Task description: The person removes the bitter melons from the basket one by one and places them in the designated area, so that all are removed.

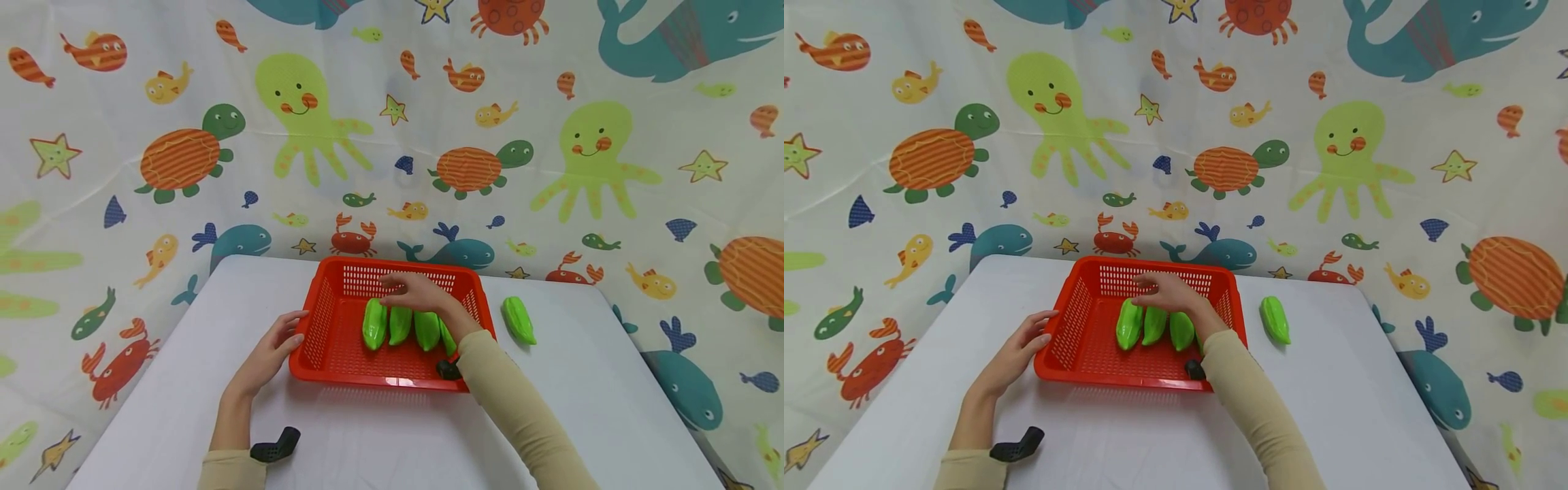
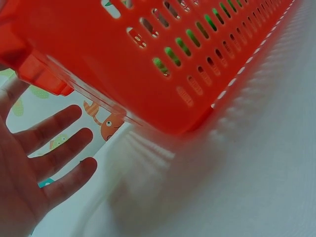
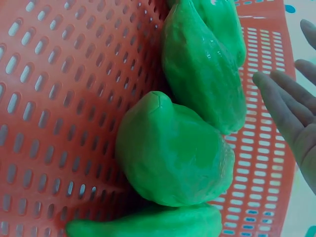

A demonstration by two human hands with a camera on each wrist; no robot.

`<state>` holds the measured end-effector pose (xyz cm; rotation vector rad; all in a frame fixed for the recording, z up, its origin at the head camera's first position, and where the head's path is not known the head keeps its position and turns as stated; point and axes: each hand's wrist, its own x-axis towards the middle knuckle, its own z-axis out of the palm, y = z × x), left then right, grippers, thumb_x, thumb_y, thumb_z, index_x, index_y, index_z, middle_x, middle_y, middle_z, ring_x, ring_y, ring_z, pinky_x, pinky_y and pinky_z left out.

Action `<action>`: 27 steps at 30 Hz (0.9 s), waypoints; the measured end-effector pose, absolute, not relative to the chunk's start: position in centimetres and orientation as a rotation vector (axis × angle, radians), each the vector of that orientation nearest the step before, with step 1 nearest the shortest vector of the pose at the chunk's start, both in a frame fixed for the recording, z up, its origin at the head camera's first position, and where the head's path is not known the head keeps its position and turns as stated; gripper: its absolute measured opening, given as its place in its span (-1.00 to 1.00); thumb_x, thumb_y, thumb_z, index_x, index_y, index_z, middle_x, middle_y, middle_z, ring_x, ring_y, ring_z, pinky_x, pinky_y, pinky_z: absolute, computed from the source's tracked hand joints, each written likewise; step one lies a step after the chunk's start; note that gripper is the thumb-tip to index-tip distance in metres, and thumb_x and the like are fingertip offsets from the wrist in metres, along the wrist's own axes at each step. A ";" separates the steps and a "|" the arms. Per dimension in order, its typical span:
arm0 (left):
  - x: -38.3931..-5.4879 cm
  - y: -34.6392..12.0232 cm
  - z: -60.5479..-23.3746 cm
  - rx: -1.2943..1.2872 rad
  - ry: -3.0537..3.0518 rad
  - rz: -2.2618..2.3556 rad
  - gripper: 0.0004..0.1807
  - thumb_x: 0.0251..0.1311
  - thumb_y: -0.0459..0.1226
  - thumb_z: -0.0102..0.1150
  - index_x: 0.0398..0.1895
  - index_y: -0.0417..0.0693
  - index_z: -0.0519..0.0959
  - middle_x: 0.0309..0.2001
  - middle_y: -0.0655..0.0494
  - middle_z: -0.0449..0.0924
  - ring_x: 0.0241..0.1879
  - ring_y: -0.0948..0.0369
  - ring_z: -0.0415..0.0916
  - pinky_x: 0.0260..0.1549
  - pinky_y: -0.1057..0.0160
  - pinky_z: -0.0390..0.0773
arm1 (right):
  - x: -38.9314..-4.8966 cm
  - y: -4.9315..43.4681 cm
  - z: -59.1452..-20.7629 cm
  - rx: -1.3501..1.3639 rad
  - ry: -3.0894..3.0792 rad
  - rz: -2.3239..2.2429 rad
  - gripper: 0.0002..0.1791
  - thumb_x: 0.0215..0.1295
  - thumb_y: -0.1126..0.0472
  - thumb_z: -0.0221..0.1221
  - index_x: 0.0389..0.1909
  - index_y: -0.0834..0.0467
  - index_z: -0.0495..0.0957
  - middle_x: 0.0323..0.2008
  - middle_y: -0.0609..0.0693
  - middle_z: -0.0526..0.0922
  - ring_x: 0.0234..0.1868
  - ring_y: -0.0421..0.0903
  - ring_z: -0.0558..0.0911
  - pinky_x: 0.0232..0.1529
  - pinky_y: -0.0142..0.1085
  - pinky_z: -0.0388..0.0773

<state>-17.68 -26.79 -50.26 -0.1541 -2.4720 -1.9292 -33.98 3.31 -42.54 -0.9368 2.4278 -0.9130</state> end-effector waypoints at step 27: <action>-17.7 -26.7 -50.2 -0.130 -2.472 -1.940 -0.41 0.37 -0.04 0.08 0.42 0.17 0.22 0.35 -0.09 0.26 0.29 -0.11 0.29 0.08 -0.06 0.52 | -33.4 2.9 -42.3 -0.947 2.383 -0.760 -0.28 0.28 -0.11 0.24 0.37 0.15 0.36 0.20 0.06 0.55 0.23 0.02 0.49 0.23 -0.10 0.43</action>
